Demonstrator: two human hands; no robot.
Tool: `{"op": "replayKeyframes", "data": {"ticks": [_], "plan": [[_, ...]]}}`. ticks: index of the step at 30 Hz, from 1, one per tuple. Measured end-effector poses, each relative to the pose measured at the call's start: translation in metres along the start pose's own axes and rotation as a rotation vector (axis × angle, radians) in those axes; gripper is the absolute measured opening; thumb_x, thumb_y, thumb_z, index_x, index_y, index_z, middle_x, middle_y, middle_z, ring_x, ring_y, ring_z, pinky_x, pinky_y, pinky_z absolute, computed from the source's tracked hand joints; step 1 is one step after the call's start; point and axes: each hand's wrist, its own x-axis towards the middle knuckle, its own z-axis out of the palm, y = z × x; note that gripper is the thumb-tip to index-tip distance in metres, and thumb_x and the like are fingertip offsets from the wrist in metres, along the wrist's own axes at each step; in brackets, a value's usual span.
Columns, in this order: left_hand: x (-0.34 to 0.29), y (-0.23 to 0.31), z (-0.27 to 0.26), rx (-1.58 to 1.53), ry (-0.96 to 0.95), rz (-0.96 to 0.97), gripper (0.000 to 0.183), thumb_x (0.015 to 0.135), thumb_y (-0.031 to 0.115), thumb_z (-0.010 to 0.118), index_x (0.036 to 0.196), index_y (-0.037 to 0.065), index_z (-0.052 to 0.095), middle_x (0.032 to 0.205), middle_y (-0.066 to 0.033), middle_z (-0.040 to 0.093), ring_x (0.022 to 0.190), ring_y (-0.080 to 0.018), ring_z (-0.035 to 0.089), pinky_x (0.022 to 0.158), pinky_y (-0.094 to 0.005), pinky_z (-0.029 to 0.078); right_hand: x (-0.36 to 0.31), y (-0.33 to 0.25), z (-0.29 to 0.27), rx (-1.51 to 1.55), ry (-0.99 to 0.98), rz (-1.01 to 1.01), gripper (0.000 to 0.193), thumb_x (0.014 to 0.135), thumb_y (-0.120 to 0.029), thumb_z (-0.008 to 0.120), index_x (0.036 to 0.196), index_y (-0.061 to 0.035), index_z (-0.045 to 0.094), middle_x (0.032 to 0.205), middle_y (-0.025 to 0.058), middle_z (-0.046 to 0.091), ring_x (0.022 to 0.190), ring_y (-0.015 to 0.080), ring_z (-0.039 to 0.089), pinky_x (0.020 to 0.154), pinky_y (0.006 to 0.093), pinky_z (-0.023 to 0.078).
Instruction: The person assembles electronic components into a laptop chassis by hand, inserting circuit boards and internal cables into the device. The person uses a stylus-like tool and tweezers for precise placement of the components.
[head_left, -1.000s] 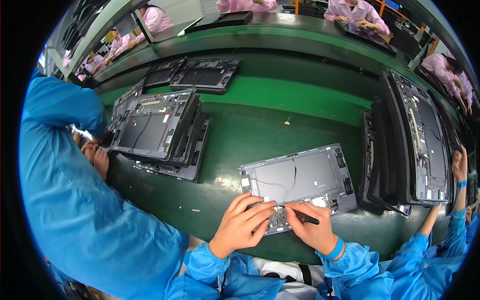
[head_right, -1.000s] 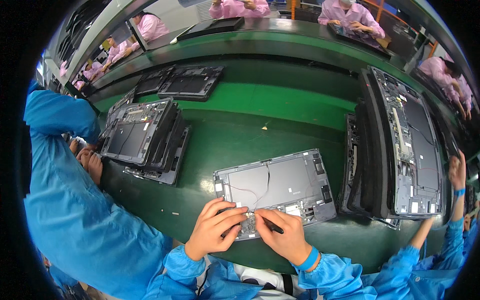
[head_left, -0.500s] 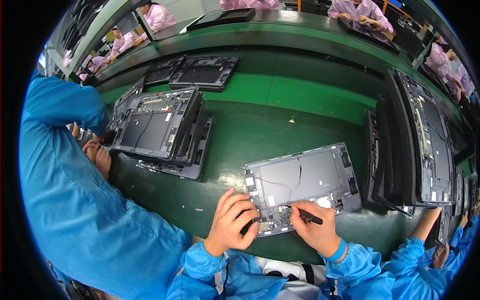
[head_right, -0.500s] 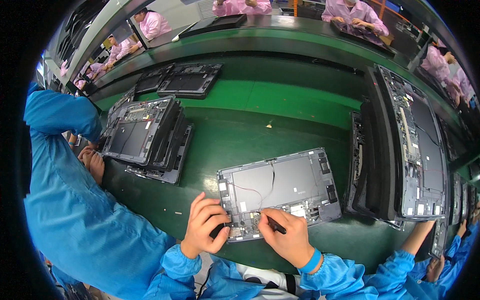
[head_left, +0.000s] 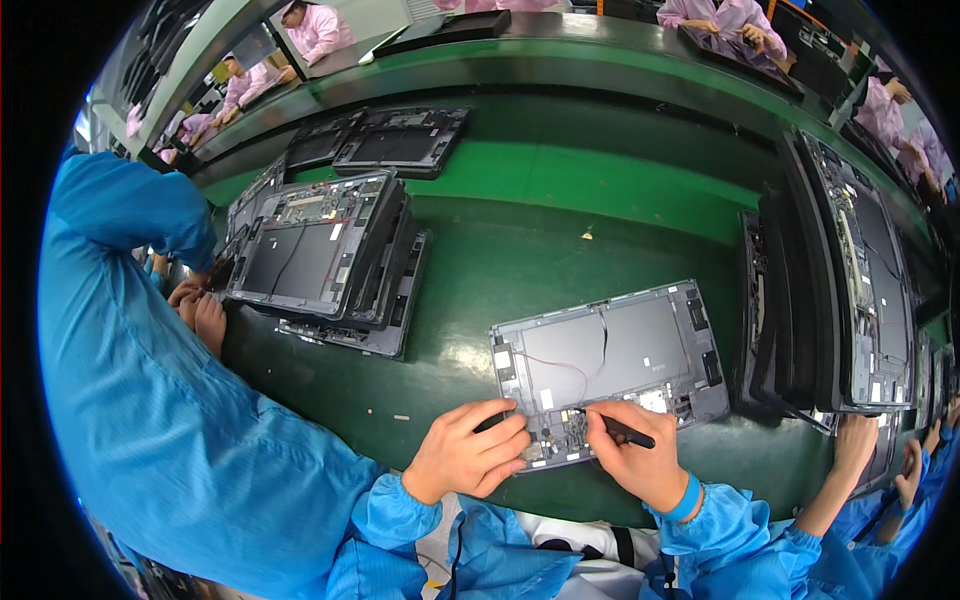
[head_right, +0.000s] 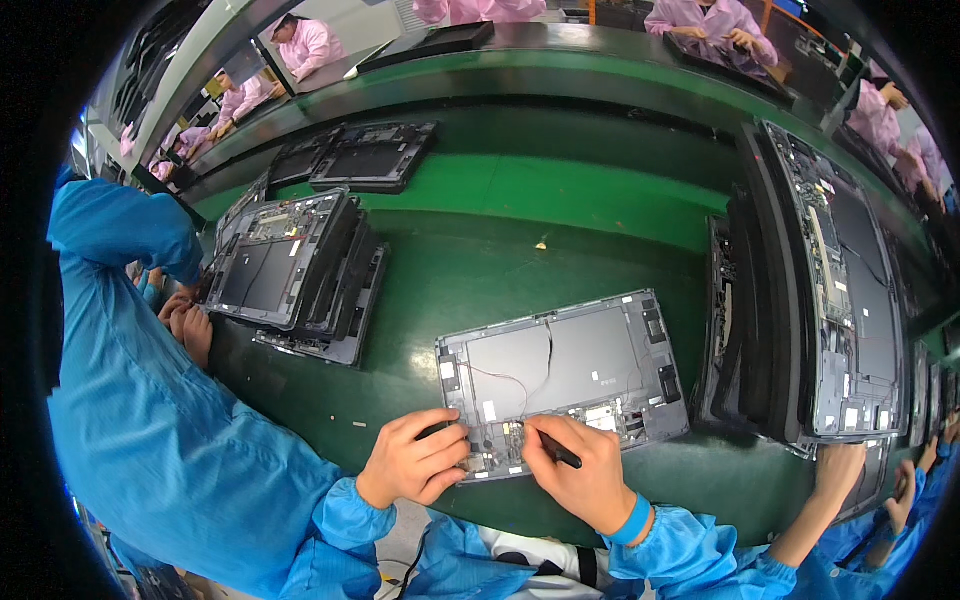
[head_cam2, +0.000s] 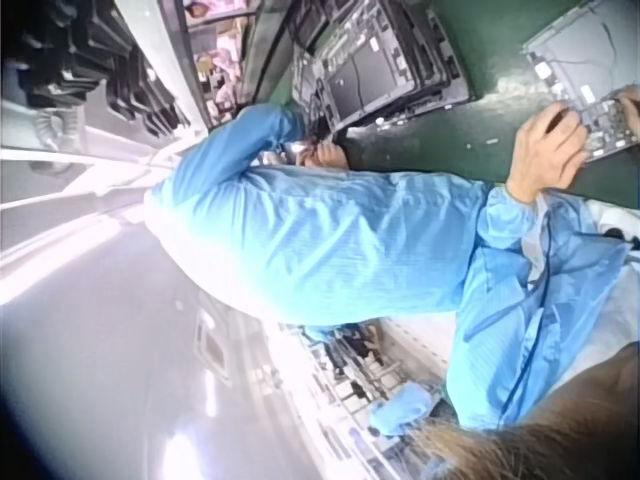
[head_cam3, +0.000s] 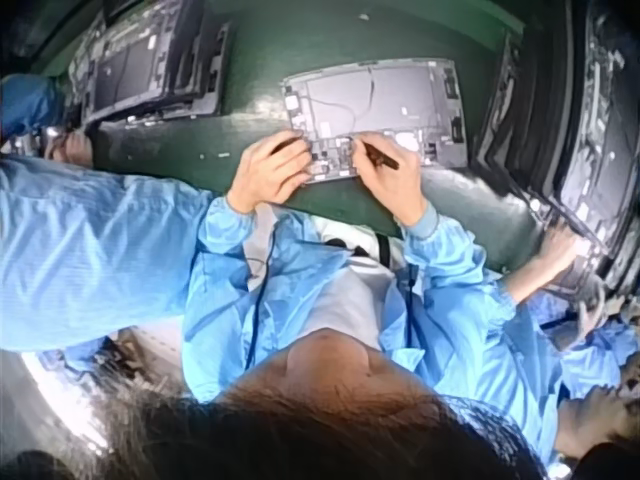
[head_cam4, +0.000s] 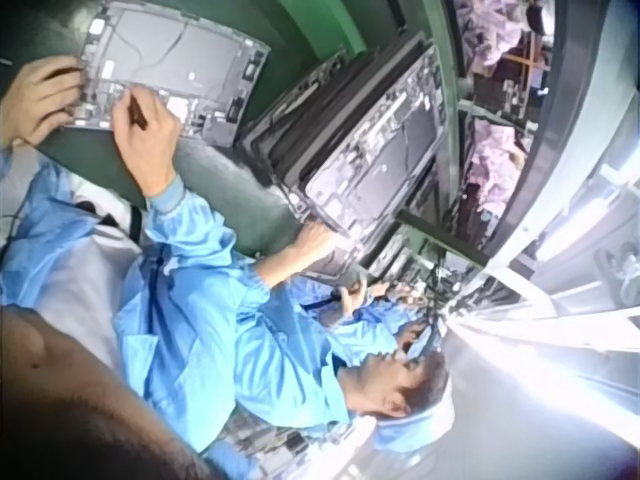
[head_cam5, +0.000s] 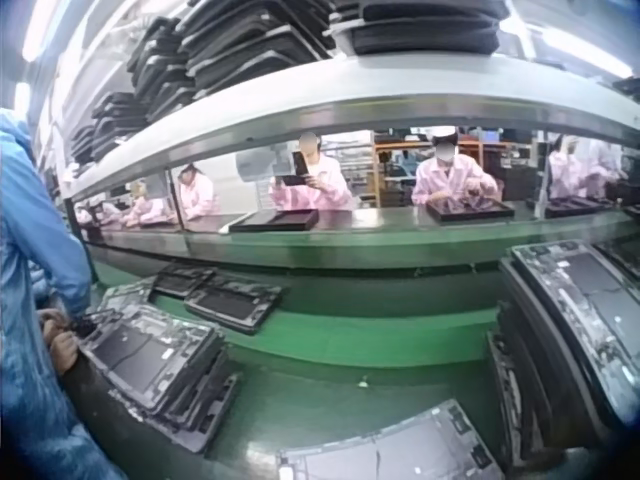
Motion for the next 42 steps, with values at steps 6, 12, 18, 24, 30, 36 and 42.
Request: {"op": "replayKeyframes", "data": {"ticks": [6,12,18,24,30,36,42], "plan": [[0.005,-0.005,0.005,-0.018,-0.006,0.023,0.024,0.080,0.025,0.074,0.099,0.010,0.073,0.111,-0.0038,0.069,0.108,-0.0316,0.067,0.079,-0.0433,0.061,0.002,0.002,0.000,-0.029,0.016,-0.040,0.010,0.086,-0.002,0.076,0.096,-0.0023,0.073,0.082,0.0110,0.075,0.064,0.0225,0.074,0.058,0.0309,0.057],[0.005,-0.009,0.001,-0.260,-0.019,-0.107,0.017,0.088,0.019,0.070,0.100,0.008,0.072,0.114,-0.0056,0.070,0.110,-0.0319,0.062,0.092,-0.0435,0.053,0.006,-0.003,-0.003,0.053,-0.078,0.081,0.009,0.090,-0.005,0.074,0.099,-0.0041,0.073,0.082,0.0108,0.075,0.059,0.0256,0.071,0.054,0.0337,0.055],[0.011,-0.021,-0.004,-0.561,0.078,-0.217,0.018,0.088,0.020,0.070,0.098,0.005,0.073,0.114,-0.0108,0.070,0.113,-0.0349,0.060,0.104,-0.0458,0.044,0.067,-0.012,0.009,-0.300,-0.054,-0.394,0.015,0.091,-0.013,0.074,0.104,-0.0079,0.070,0.087,0.0082,0.070,0.078,0.0279,0.068,0.060,0.0404,0.056],[0.031,-0.043,-0.016,-0.122,0.103,-0.190,0.017,0.084,0.010,0.071,0.100,0.006,0.070,0.116,-0.0104,0.069,0.118,-0.0334,0.062,0.109,-0.0511,0.044,0.086,0.015,0.019,-0.325,-0.213,-0.408,0.015,0.089,-0.009,0.075,0.102,-0.0047,0.071,0.090,0.0126,0.070,0.086,0.0323,0.069,0.071,0.0426,0.056],[0.025,-0.045,-0.001,0.072,0.083,-0.089,0.021,0.083,0.010,0.070,0.104,0.007,0.070,0.119,-0.0076,0.069,0.119,-0.0317,0.063,0.101,-0.0478,0.050,0.090,0.020,0.024,-0.141,-0.146,-0.340,0.013,0.090,-0.002,0.071,0.103,-0.0026,0.070,0.088,0.0148,0.069,0.082,0.0359,0.070,0.070,0.0439,0.057],[0.027,-0.049,-0.004,0.187,0.064,0.010,0.031,0.076,0.012,0.068,0.107,0.009,0.069,0.121,-0.0043,0.070,0.118,-0.0297,0.064,0.092,-0.0438,0.055,0.092,0.022,0.025,-0.107,-0.107,-0.350,0.015,0.088,-0.002,0.075,0.103,-0.0029,0.073,0.087,0.0133,0.070,0.074,0.0315,0.069,0.065,0.0392,0.055],[0.028,-0.057,0.005,0.232,0.090,0.094,0.029,0.074,0.011,0.069,0.102,0.008,0.070,0.115,-0.0048,0.071,0.109,-0.0297,0.067,0.082,-0.0419,0.058,0.088,0.023,0.022,-0.099,-0.158,-0.336,0.017,0.089,-0.002,0.071,0.106,-0.0017,0.070,0.089,0.0153,0.069,0.082,0.0370,0.069,0.070,0.0445,0.056]]}}
